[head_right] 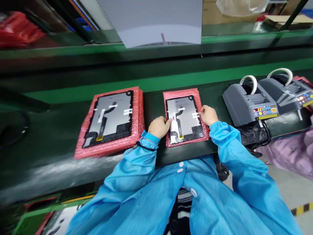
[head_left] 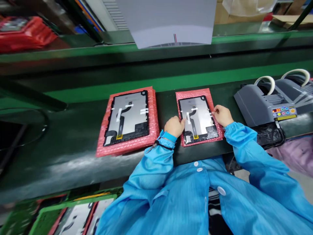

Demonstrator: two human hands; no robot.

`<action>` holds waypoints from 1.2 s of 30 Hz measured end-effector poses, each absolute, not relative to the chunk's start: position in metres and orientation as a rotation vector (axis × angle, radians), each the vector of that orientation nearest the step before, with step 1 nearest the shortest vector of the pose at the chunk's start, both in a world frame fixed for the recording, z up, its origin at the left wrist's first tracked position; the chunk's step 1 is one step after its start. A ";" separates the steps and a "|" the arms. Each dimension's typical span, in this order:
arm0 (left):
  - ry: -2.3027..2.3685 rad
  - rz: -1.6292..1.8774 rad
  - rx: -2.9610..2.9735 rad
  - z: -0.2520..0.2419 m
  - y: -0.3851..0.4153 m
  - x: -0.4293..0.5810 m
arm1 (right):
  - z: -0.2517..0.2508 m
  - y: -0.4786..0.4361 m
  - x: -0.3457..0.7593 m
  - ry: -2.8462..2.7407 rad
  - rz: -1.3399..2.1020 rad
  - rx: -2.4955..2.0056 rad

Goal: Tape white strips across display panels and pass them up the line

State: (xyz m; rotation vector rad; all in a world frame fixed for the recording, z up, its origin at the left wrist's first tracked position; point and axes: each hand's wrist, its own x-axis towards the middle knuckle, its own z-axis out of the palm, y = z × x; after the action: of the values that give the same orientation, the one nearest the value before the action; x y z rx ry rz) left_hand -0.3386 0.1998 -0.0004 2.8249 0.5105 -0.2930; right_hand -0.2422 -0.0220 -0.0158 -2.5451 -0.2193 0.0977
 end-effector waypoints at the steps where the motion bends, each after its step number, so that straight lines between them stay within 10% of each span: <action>1: 0.511 -0.291 2.791 -0.002 0.201 -0.338 | -0.016 -0.020 -0.243 -0.274 0.002 -2.511; 18: 0.367 0.380 1.337 0.049 0.253 -0.413 | 0.082 0.067 -0.254 -0.586 0.213 -1.467; 27: 0.897 0.511 1.892 0.066 0.394 -0.439 | 0.044 0.249 -0.274 -0.652 0.435 -2.062; 36: 1.213 0.346 2.550 0.042 0.383 -0.445 | 0.057 0.160 -0.295 -0.714 0.155 -2.016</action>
State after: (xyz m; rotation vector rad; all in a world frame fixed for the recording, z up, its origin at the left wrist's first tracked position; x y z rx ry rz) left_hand -0.4445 0.3834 0.0416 2.5500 1.2129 0.3458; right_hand -0.2954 0.1596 0.0572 -2.0164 -0.7138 0.1551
